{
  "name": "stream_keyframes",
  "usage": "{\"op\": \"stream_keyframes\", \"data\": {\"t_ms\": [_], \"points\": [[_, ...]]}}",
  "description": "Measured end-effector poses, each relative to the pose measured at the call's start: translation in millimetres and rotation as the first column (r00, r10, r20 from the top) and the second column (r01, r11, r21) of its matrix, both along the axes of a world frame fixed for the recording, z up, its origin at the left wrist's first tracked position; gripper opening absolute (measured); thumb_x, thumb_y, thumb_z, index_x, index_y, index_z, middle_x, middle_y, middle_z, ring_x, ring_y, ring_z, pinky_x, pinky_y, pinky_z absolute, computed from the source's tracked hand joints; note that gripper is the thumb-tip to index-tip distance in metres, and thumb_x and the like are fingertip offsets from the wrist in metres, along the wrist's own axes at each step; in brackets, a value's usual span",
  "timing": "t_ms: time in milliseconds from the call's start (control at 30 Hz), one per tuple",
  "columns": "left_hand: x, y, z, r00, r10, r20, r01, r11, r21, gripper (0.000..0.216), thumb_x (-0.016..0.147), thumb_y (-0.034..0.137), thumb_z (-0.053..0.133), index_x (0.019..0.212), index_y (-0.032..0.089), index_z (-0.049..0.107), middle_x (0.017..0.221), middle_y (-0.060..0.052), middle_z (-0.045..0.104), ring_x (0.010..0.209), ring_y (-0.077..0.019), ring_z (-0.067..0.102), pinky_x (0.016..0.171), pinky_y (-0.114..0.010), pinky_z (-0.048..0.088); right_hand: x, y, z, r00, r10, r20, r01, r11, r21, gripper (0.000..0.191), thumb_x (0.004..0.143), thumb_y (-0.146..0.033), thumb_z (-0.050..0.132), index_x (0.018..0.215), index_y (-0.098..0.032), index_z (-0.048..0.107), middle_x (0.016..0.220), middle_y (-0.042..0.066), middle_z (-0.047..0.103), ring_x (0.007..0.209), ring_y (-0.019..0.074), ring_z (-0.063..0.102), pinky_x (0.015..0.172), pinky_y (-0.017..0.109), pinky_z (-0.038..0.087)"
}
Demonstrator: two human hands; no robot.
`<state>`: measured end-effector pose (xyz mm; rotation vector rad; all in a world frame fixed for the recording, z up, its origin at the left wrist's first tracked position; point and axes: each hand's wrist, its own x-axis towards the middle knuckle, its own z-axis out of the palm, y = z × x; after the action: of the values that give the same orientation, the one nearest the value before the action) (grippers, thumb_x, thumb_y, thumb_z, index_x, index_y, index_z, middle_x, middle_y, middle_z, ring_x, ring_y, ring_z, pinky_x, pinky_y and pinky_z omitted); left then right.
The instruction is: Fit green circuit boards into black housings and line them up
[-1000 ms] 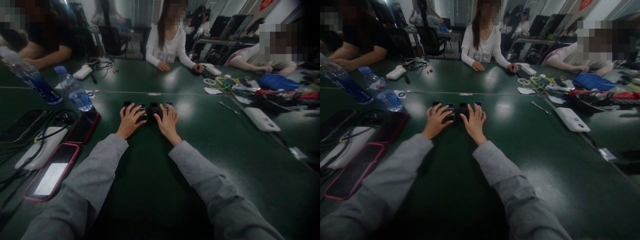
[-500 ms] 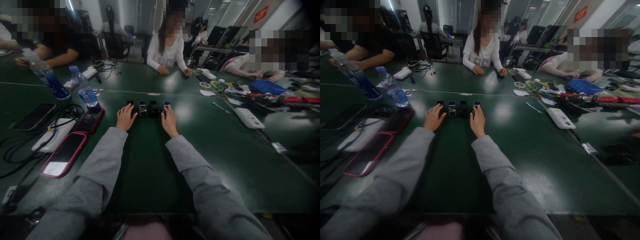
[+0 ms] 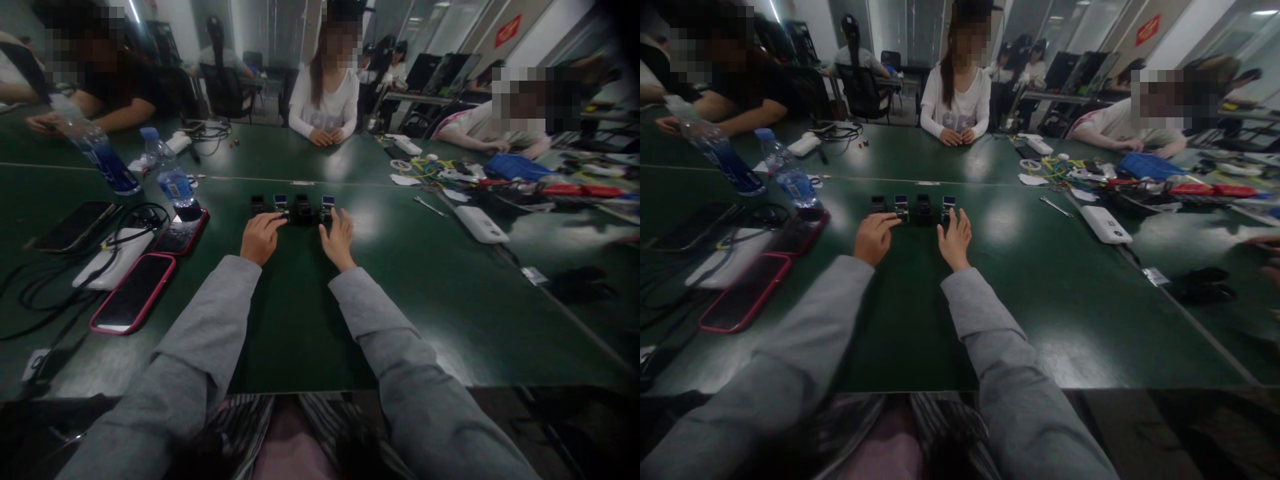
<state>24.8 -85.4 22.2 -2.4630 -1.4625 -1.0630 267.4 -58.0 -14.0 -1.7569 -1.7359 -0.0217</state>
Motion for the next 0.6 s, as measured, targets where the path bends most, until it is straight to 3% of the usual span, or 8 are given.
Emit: {"op": "stream_keyframes", "data": {"t_ms": [67, 133, 267, 400, 467, 600], "points": [[15.0, -15.6, -2.4, 0.986, -0.137, -0.097, 0.132, 0.99, -0.056, 0.044, 0.1, 0.015, 0.04, 0.136, 0.021, 0.063, 0.146, -0.008, 0.062, 0.137, -0.023, 0.054, 0.114, -0.044, 0.042, -4.0, -2.0, 1.1, 0.994, 0.072, 0.086, -0.071, 0.997, -0.013, 0.065, 0.101, -0.038, 0.044, 0.16, -0.018, 0.026, 0.166, 0.016, 0.022, 0.154, 0.0337, 0.017, 0.12, 0.061, 0.026], [26.9, -25.3, -6.5, 0.949, -0.241, -0.204, 0.208, 0.964, -0.168, 0.046, 0.102, 0.026, 0.043, 0.147, 0.019, 0.053, 0.159, -0.009, 0.048, 0.144, -0.0252, 0.047, 0.119, -0.045, 0.038, -7.5, -3.7, 2.0, 0.978, 0.152, 0.14, -0.148, 0.988, -0.034, 0.061, 0.1, -0.035, 0.044, 0.158, -0.02, 0.03, 0.167, 0.013, 0.023, 0.155, 0.0334, 0.015, 0.12, 0.062, 0.026], [33.1, -26.9, -11.7, 0.947, -0.187, -0.259, 0.085, 0.928, -0.362, 0.058, 0.104, 0.046, 0.043, 0.155, 0.018, 0.043, 0.166, -0.012, 0.036, 0.153, -0.029, 0.034, 0.125, -0.051, 0.029, -10.5, -9.0, 7.6, 0.965, 0.196, 0.174, -0.192, 0.981, -0.038, 0.042, 0.099, -0.029, 0.046, 0.138, -0.016, 0.056, 0.163, 0.015, 0.032, 0.153, 0.0361, 0.019, 0.115, 0.061, 0.035], [28.4, -22.3, -11.2, 0.938, -0.233, -0.258, 0.117, 0.91, -0.398, 0.055, 0.106, 0.044, 0.039, 0.153, 0.018, 0.046, 0.164, -0.012, 0.041, 0.153, -0.0279, 0.034, 0.126, -0.051, 0.026, -5.4, -19.5, 18.0, 0.981, 0.121, 0.151, -0.132, 0.989, 0.065, 0.031, 0.102, -0.029, 0.042, 0.118, -0.017, 0.065, 0.134, 0.017, 0.056, 0.132, 0.0355, 0.044, 0.105, 0.056, 0.044], [27.0, -21.3, -11.0, 0.936, -0.245, -0.252, 0.129, 0.906, -0.403, 0.054, 0.106, 0.044, 0.04, 0.152, 0.017, 0.048, 0.162, -0.012, 0.043, 0.152, -0.0286, 0.036, 0.125, -0.052, 0.028, 0.0, -23.9, 21.0, 0.991, 0.063, 0.118, -0.079, 0.988, 0.132, 0.032, 0.102, -0.034, 0.043, 0.118, -0.016, 0.064, 0.123, 0.017, 0.059, 0.123, 0.035, 0.049, 0.102, 0.055, 0.046], [27.0, -21.0, -12.4, 0.934, -0.256, -0.249, 0.147, 0.91, -0.387, 0.054, 0.105, 0.045, 0.04, 0.151, 0.017, 0.048, 0.161, -0.013, 0.044, 0.151, -0.0293, 0.038, 0.124, -0.053, 0.029, 9.0, -22.9, 17.7, 0.997, 0.048, 0.058, -0.056, 0.988, 0.147, 0.053, 0.095, -0.04, 0.057, 0.137, -0.009, 0.054, 0.133, 0.022, 0.057, 0.125, 0.0369, 0.052, 0.101, 0.054, 0.048]]}}
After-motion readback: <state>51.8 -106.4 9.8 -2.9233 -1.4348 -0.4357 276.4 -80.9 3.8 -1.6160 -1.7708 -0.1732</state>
